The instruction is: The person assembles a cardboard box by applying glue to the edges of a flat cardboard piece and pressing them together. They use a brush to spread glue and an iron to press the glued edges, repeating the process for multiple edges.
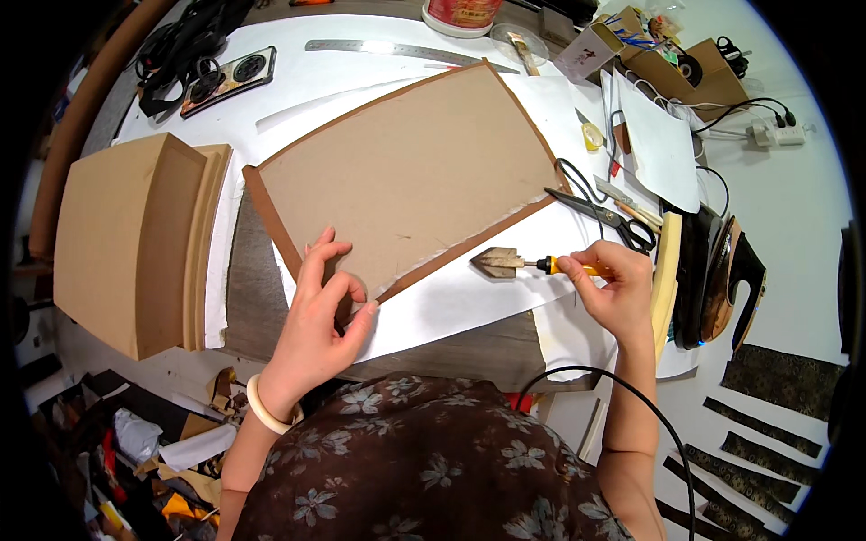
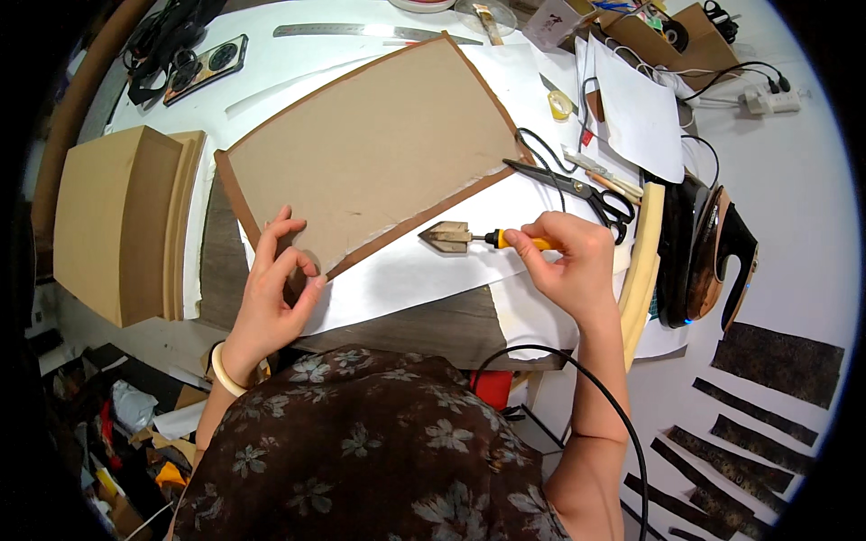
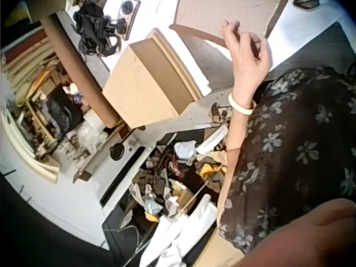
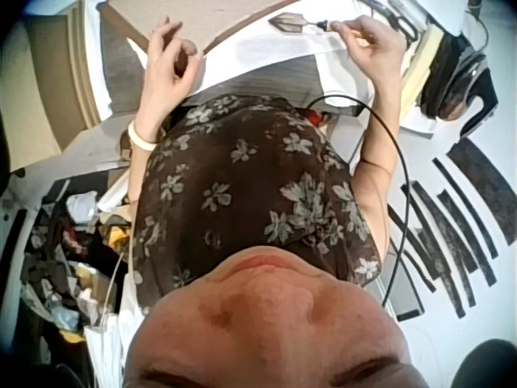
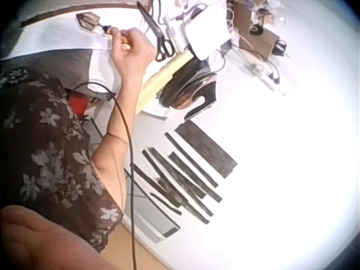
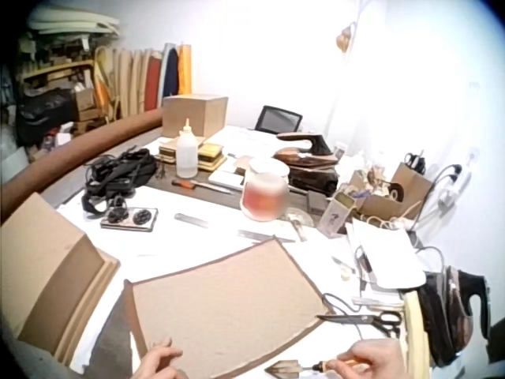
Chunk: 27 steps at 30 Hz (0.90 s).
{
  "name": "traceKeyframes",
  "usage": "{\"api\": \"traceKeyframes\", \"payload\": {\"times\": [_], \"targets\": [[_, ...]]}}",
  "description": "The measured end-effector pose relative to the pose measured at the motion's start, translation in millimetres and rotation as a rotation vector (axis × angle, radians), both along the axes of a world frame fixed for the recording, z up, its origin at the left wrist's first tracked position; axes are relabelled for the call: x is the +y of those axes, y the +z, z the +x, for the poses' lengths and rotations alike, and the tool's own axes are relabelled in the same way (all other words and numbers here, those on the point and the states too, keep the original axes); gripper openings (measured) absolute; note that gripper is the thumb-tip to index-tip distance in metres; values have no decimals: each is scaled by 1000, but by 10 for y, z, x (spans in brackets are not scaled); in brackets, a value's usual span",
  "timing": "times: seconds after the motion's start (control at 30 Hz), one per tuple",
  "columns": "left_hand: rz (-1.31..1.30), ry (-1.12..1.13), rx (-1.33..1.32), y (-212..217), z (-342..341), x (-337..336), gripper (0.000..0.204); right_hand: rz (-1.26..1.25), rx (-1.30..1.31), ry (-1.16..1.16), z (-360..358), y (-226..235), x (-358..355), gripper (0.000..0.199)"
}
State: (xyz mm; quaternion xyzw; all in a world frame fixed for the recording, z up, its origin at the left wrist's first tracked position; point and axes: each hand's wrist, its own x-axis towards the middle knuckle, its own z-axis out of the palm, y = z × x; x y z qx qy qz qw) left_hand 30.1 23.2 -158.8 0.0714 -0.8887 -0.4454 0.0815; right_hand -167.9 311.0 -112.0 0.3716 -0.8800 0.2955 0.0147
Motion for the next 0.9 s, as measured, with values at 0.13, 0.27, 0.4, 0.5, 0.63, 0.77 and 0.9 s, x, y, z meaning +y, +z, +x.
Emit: {"api": "traceKeyframes", "payload": {"times": [0.13, 0.27, 0.4, 0.5, 0.63, 0.77, 0.9], "targets": [[-1, -30, -16, 17, -27, 4, 26, 8, 25, 190, 97, 50, -288, 21], [21, -14, -19, -23, -24, 1, 29, 38, 22, 335, 122, 2, -498, 24], [-22, 6, -11, -41, -29, 15, 23, 17, 20, 356, 129, -49, -569, 25], [-46, 18, 4, -48, -34, 32, 22, 7, 42, 389, 120, -52, -627, 24], [-28, 33, 15, -55, -44, 55, 21, 10, 43, 379, 135, -75, -673, 23], [-41, 43, 27, -62, -49, 61, 22, 34, 59, 378, 145, -43, -705, 23], [-49, 53, 36, -78, -55, 59, 22, 29, 91, 356, 156, -62, -730, 24]]}}
